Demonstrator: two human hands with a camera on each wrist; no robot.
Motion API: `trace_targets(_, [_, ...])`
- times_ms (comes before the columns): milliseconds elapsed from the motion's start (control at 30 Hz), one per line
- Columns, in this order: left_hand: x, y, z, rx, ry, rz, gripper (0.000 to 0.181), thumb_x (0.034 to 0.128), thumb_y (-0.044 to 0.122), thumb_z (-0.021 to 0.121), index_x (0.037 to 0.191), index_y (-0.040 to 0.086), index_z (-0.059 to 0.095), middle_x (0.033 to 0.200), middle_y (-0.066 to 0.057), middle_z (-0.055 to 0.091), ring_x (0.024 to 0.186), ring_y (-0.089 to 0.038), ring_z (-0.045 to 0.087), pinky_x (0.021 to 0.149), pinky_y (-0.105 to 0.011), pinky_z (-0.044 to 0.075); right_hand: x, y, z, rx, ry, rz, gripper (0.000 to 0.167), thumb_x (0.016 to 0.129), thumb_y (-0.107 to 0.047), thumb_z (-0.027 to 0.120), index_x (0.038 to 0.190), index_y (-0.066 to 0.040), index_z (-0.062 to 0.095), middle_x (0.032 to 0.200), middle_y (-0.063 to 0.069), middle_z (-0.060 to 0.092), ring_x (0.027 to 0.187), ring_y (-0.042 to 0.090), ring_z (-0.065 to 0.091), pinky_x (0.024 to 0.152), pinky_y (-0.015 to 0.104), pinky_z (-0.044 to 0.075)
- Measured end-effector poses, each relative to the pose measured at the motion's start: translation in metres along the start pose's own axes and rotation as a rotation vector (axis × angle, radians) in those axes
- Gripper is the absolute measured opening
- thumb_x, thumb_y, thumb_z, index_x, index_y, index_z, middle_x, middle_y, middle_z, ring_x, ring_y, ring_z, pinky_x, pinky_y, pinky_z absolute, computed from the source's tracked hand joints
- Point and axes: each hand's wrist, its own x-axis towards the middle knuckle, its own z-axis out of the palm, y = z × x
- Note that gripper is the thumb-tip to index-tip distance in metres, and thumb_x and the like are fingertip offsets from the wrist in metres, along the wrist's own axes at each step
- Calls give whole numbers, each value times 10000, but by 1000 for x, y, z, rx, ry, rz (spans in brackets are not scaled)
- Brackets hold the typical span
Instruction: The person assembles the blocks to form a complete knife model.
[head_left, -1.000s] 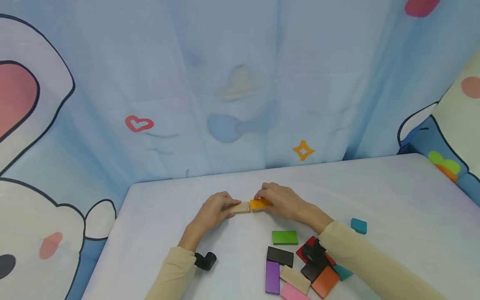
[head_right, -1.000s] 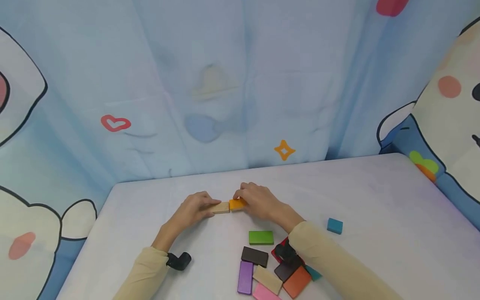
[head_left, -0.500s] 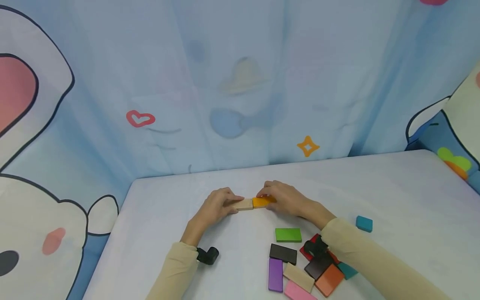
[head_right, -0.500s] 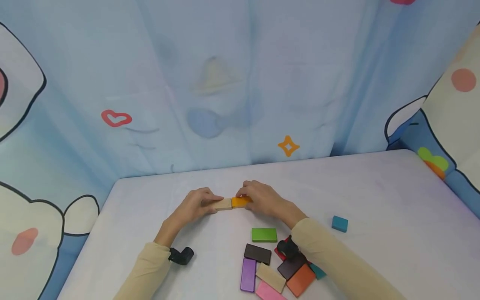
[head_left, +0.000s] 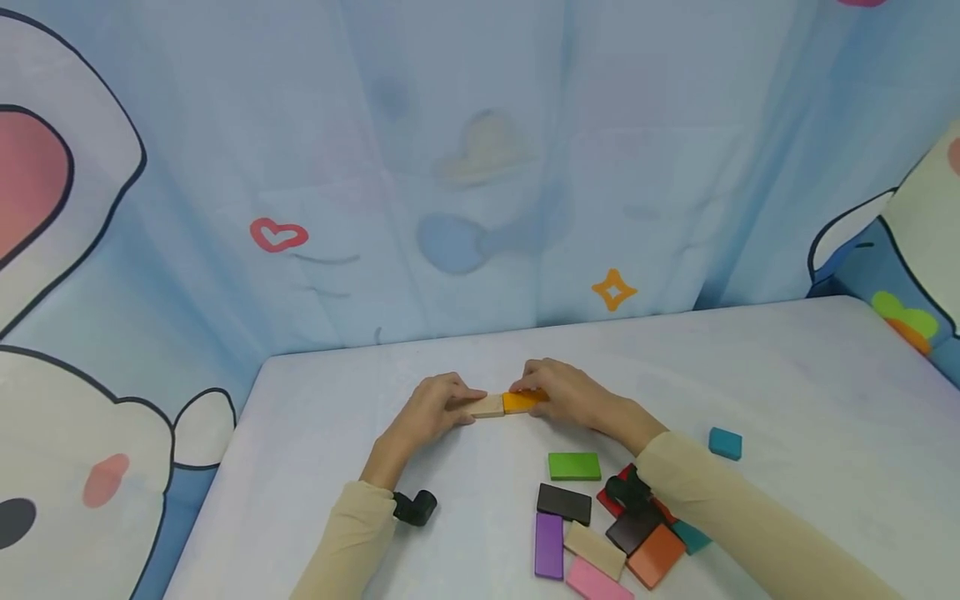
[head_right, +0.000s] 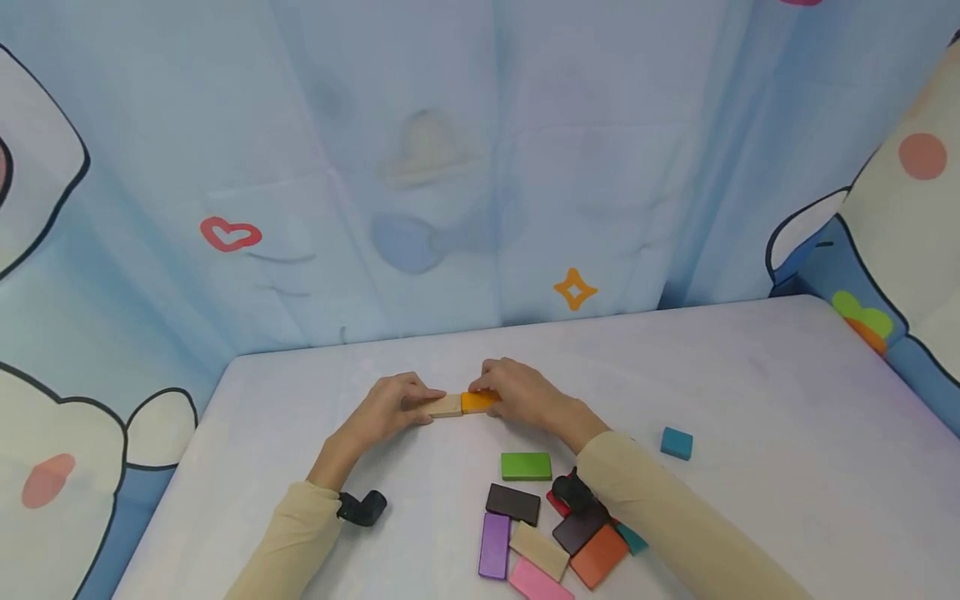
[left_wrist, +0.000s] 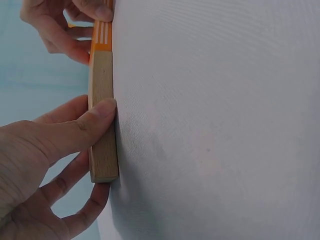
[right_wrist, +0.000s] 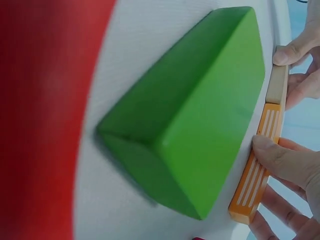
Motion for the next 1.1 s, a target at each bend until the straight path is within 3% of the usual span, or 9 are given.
trace_targets(167, [-1, -3, 0, -18, -5, -44, 376, 883, 71, 828, 1254, 104, 779, 1024, -24, 691, 997, -209, 638, 957, -405, 535, 5, -1, 4, -17, -8, -8, 362, 866, -61, 858, 1219, -64, 780, 1056, 39, 666, 950, 210, 587, 922, 404, 558])
trace_targets(367, [0, -8, 2, -40, -5, -68, 375, 877, 79, 836, 1246, 115, 784, 1036, -14, 694, 1011, -202, 640, 974, -399, 533, 1, -7, 5, -114, -41, -40, 406, 943, -153, 802, 1325, -88, 680, 1180, 83, 618, 1045, 278, 558, 916, 524, 512])
trace_targets(467, [1, -9, 2, -52, -3, -79, 380, 871, 84, 840, 1246, 123, 785, 1050, -17, 699, 1020, -201, 640, 986, -403, 529, -3, -10, 0, -155, -1, -71, 496, 956, -200, 792, 1403, -91, 608, 1225, 95, 582, 1097, 301, 536, 889, 540, 479])
trace_targets(600, [0, -10, 3, -54, 0, -88, 378, 869, 84, 844, 1240, 125, 788, 1046, -9, 701, 1002, -189, 631, 974, -389, 529, -11, -8, -14, -111, 69, -70, 551, 946, -201, 801, 1432, -72, 575, 1241, 116, 575, 1111, 303, 541, 886, 525, 488])
trace_targets(800, [-2, -10, 4, -69, 14, -85, 374, 861, 74, 848, 1229, 114, 791, 1030, -5, 706, 978, -166, 623, 941, -344, 529, -39, 6, -31, 31, 38, 8, 506, 923, -164, 817, 1372, -42, 619, 1220, 142, 602, 1078, 288, 565, 940, 504, 550])
trace_targets(967, [1, -6, 4, -81, 0, -42, 378, 878, 80, 837, 1251, 99, 778, 1032, -14, 703, 959, -160, 610, 918, -314, 522, -71, 22, -31, 49, -18, 68, 503, 899, -160, 840, 1344, -39, 638, 1199, 115, 615, 1073, 264, 576, 926, 470, 581])
trace_targets(1100, [1, -5, -1, -80, -8, -38, 378, 880, 83, 838, 1253, 95, 777, 1047, -17, 715, 969, -164, 619, 942, -343, 528, -88, 31, -28, 75, -51, 72, 513, 883, -138, 852, 1344, -54, 645, 1166, 75, 616, 1032, 209, 589, 879, 404, 601])
